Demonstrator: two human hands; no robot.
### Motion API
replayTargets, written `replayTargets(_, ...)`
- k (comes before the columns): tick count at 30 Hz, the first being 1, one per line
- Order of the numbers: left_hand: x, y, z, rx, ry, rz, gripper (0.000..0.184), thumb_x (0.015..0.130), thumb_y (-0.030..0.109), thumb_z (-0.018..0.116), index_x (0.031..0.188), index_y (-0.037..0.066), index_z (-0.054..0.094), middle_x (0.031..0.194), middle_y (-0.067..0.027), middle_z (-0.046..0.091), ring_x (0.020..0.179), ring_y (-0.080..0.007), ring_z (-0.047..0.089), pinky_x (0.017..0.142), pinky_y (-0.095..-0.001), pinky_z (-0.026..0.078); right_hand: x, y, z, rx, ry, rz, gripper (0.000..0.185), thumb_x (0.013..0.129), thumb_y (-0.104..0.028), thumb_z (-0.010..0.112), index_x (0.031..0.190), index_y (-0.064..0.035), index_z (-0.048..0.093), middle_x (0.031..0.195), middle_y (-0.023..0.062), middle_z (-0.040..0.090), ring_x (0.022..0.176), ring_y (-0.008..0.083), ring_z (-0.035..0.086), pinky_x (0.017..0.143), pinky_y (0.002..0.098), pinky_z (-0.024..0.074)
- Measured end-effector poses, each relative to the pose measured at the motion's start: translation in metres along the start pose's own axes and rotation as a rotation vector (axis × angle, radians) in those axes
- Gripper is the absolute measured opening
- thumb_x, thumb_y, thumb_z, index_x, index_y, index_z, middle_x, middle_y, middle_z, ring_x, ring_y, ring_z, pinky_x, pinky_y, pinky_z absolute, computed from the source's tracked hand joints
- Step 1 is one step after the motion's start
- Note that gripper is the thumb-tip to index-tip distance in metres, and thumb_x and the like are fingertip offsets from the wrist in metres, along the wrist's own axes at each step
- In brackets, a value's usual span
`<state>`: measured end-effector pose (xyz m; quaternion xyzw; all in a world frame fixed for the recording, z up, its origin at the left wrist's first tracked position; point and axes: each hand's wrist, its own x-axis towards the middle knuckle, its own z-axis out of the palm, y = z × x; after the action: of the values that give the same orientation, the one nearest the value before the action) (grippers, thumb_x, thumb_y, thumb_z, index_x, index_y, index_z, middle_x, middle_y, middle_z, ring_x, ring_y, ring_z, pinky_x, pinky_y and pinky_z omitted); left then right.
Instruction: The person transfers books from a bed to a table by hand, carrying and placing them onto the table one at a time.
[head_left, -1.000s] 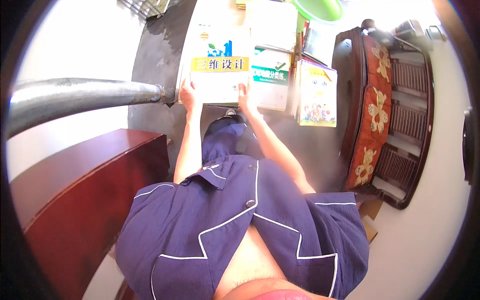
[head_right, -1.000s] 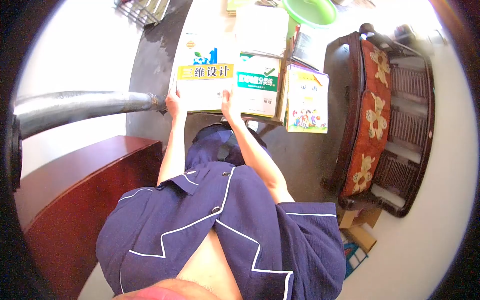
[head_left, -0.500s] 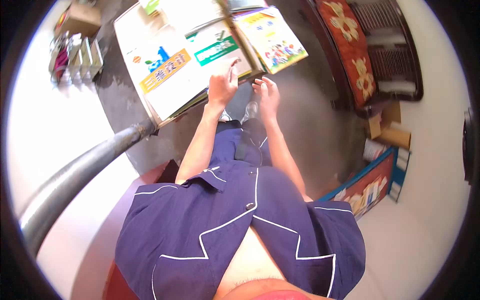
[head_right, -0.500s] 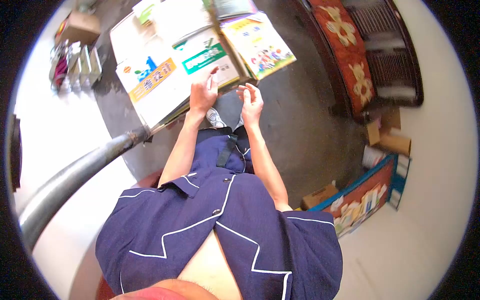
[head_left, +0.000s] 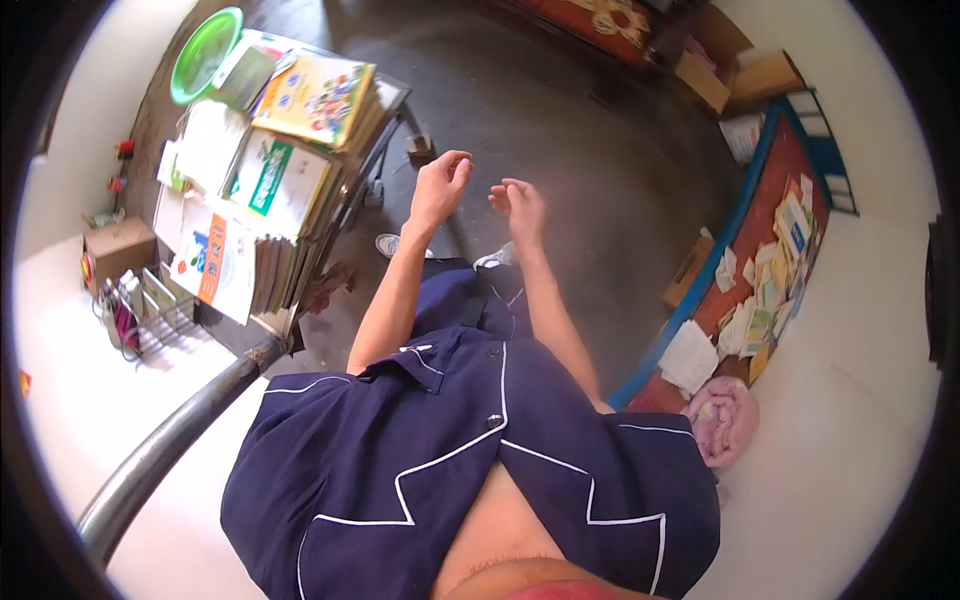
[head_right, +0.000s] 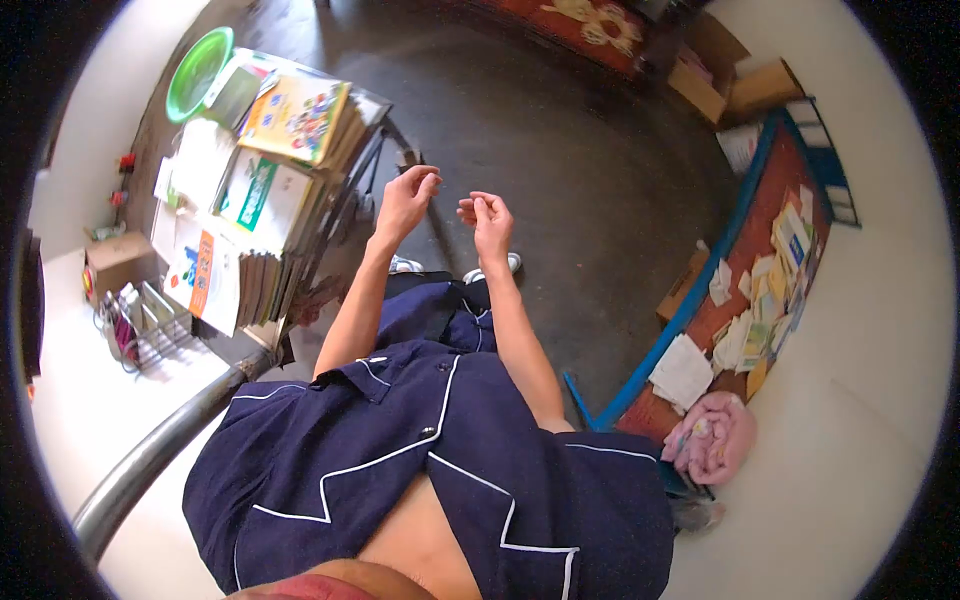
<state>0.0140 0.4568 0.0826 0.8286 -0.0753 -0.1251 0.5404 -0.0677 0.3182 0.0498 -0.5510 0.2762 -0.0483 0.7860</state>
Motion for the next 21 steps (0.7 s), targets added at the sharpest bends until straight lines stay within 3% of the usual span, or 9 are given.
replayTargets(5,0.003,0.044,0.105,0.041,-0.188,0.073,0.023,0.089,0.015,0.052,0.102,-0.002,0.060,0.086,-0.0132,0.067,0.077,-0.0175,0.066,0.070,-0.0286,0.050,0.010,-0.017,-0.110,0.067,0.177,0.061,0.020,0.092,-0.014,0.046,0.102,0.0007,0.055,0.090,0.0116,0.064,0.078,0.0181,0.063,0.069,0.0279,0.0511)
replayTargets(14,0.062,0.102,0.247,0.129,-0.487,0.193,0.024,0.088,0.014,0.052,0.103,-0.004,0.059,0.088,-0.0148,0.067,0.077,-0.0201,0.066,0.071,-0.0291,0.050,0.035,-0.071,-0.226,0.172,0.411,-0.020,0.020,0.092,-0.015,0.045,0.099,-0.0006,0.057,0.089,0.0108,0.064,0.077,0.0166,0.063,0.068,0.0267,0.0501)
replayTargets(16,0.077,0.119,0.278,0.135,-0.542,0.192,0.025,0.087,0.014,0.052,0.102,-0.004,0.060,0.087,-0.0153,0.067,0.078,-0.0206,0.066,0.071,-0.0292,0.050,0.048,-0.082,-0.248,0.215,0.476,-0.055,0.016,0.092,-0.014,0.048,0.094,-0.0017,0.058,0.084,0.0081,0.066,0.072,0.0140,0.063,0.061,0.0236,0.0473)
replayTargets(18,0.098,0.132,0.311,0.150,-0.559,0.238,0.023,0.084,0.018,0.054,0.096,0.001,0.063,0.082,-0.0188,0.065,0.079,-0.0299,0.065,0.070,-0.0347,0.050,0.064,-0.097,-0.271,0.233,0.517,-0.048,0.017,0.092,-0.015,0.048,0.095,-0.0009,0.058,0.084,0.0080,0.066,0.072,0.0141,0.063,0.061,0.0239,0.0474)
replayTargets(21,0.142,0.154,0.358,0.138,-0.656,0.309,0.022,0.084,0.018,0.053,0.095,0.002,0.064,0.084,-0.0198,0.064,0.081,-0.0330,0.064,0.071,-0.0358,0.050,0.101,-0.123,-0.307,0.249,0.581,-0.063,0.017,0.092,-0.015,0.049,0.096,0.0001,0.057,0.084,0.0087,0.065,0.072,0.0148,0.063,0.062,0.0252,0.0479)
